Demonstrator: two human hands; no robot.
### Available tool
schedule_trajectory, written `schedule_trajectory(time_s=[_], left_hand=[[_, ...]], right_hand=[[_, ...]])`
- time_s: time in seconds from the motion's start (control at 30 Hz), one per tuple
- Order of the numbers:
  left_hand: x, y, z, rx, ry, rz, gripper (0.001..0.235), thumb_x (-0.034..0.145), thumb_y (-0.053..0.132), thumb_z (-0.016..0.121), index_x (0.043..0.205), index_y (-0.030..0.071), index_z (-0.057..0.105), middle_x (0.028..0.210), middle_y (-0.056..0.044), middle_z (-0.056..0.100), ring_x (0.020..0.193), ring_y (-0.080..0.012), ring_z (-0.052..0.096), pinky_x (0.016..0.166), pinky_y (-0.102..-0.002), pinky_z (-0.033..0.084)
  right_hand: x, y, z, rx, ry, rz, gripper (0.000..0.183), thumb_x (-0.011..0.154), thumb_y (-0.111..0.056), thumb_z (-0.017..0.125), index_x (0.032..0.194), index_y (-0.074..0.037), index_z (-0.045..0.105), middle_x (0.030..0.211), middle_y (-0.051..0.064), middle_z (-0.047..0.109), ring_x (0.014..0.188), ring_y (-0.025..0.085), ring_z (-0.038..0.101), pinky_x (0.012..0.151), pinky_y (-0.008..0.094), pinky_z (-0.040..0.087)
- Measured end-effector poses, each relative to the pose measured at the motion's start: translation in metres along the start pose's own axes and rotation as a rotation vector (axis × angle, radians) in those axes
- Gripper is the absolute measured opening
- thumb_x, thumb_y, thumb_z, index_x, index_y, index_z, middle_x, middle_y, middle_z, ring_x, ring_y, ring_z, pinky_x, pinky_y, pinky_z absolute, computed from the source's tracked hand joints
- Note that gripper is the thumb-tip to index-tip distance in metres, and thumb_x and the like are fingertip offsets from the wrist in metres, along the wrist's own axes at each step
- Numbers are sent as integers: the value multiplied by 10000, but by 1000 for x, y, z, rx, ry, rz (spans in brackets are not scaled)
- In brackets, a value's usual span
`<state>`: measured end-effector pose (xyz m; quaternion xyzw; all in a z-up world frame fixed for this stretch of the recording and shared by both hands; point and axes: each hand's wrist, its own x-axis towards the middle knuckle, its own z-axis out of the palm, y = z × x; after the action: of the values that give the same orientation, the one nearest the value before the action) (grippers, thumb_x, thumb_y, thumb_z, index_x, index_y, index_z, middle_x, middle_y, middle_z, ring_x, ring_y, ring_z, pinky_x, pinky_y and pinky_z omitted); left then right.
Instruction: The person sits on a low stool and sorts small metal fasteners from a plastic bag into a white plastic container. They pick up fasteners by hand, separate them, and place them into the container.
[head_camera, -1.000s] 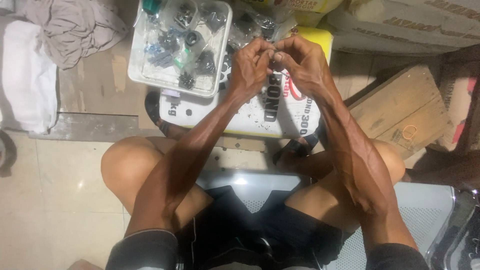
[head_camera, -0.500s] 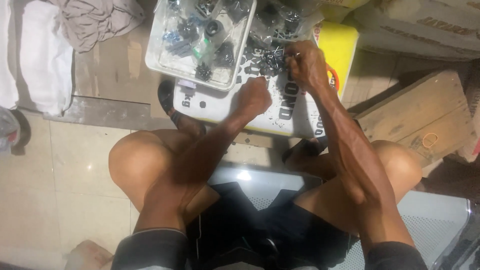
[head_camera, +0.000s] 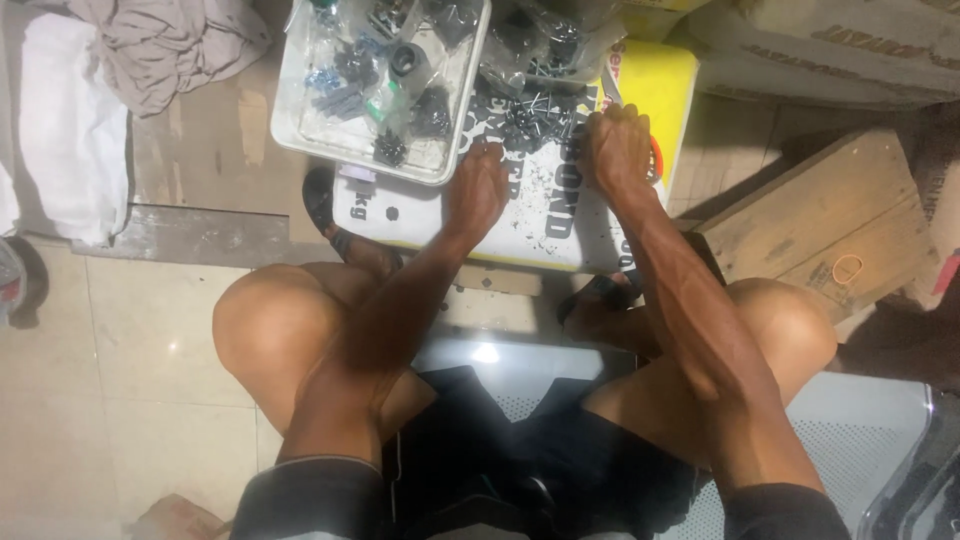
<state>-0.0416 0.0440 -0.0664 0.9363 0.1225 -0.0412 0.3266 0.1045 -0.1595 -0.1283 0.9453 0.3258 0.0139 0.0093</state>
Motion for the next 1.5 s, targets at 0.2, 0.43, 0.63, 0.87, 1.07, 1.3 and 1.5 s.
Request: schedule_trajectory(time_s=[0.2, 0.43, 0.63, 0.87, 1.07, 1.3, 1.5], left_hand=[[1, 8, -18, -68, 34, 45, 148, 977, -7, 481, 994, -33, 626, 889, -231, 599, 867, -411, 703, 721, -449, 569], [17, 21, 26, -195, 37, 61, 151, 996, 19, 473, 1017, -30, 614, 785, -206, 656, 768, -349, 741, 685, -416, 578], [-11, 114, -103, -937, -43, 0, 128, 930, -3, 575, 1040, -23, 637, 800, -188, 737, 634, -139, 728, 534, -223, 644], [-2, 115, -131, -1062, -25, -106, 187, 902, 40, 634, 1067, -48, 637, 926, -260, 740, 764, -238, 788, 669, -329, 717], [-4, 114, -97, -1253, 84, -237, 311, 955, 2, 624, 1239, -89, 536, 1013, -261, 716, 857, -268, 783, 756, -315, 714], [25, 109, -80, -1230, 105, -177, 203, 926, -18, 644, 1106, -109, 636, 897, -288, 733, 753, -249, 780, 656, -286, 702], [25, 100, -69, -1084, 152, -31, 114, 933, -26, 610, 1032, -40, 664, 803, -177, 732, 688, -147, 740, 592, -223, 680]], right_hand=[[1, -4, -54, 327, -152, 224, 132, 892, -12, 652, 950, -61, 761, 857, 173, 674, 836, 372, 707, 773, 452, 574], [-28, 12, -184, 811, -5, 249, 99, 998, -135, 571, 982, -134, 669, 828, 93, 724, 874, 335, 737, 734, 432, 542], [-49, 1, -239, 979, 90, 213, 93, 990, -56, 643, 1042, -38, 717, 822, 185, 705, 770, 285, 690, 699, 410, 541], [-37, -9, -227, 1170, -19, 172, 105, 965, -30, 623, 1018, -36, 714, 816, 146, 708, 711, 223, 699, 677, 371, 570], [-36, -23, -201, 1095, -28, 80, 53, 958, -49, 658, 970, -66, 707, 733, 94, 669, 672, 196, 653, 604, 339, 520], [-15, -20, -192, 1047, -45, 72, 94, 965, -22, 635, 933, -65, 713, 738, 104, 666, 658, 218, 650, 601, 336, 525], [-13, -30, -204, 1143, -120, 152, 129, 998, -10, 617, 944, -49, 727, 724, 127, 667, 602, 208, 655, 561, 289, 539]])
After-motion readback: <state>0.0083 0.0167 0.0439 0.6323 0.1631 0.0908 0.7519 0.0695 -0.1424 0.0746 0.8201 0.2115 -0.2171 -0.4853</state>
